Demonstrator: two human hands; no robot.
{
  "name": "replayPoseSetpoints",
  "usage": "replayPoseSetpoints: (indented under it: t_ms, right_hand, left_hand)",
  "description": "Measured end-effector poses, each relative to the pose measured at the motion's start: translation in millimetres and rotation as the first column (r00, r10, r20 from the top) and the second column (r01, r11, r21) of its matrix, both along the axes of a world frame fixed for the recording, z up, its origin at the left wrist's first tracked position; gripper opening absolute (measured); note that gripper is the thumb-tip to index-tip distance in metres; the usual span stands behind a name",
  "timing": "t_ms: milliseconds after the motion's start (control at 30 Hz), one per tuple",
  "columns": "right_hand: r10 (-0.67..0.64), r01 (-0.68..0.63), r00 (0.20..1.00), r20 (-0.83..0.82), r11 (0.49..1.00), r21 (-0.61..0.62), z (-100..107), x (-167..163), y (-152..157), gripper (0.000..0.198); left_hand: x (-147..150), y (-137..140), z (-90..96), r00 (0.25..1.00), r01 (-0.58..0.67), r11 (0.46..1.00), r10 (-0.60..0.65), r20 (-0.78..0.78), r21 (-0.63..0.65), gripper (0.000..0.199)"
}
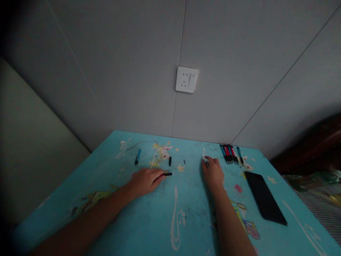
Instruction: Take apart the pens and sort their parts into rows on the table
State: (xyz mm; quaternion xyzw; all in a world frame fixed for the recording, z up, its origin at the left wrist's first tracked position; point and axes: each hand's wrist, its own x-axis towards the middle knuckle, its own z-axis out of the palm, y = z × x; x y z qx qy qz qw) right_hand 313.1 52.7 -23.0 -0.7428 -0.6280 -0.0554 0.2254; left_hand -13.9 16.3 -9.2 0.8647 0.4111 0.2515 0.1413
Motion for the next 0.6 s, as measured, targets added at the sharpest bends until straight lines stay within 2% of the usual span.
replayPoseSetpoints:
  t_ms: [300,467,600]
  right_hand:
    - [0.044,-0.052,0.995,0.093,0.996,0.077,-6.2,-0.4,14.0,0.028]
    - [0.100,-0.107,0.994,0.044,0.976,0.190,-7.2,0.8,15.7,0.027]
    - [0.135,-0.129,0.991,-0.005,0.953,0.274,-4.5,3.9,16.3,0.035]
  left_hand:
    - [1.2,-0.7,4.3,0.996,-0.009,1.000,0.009,-0.094,0.007,0.030]
    - [1.4,-1.0,6.7,0.985,-0.014,1.000,0.013,-0.173,-0.006,0.032]
    - [1.5,-1.5,7.2,0.980,-0.019,1.000,0.021,-0.196,0.011,0.033]
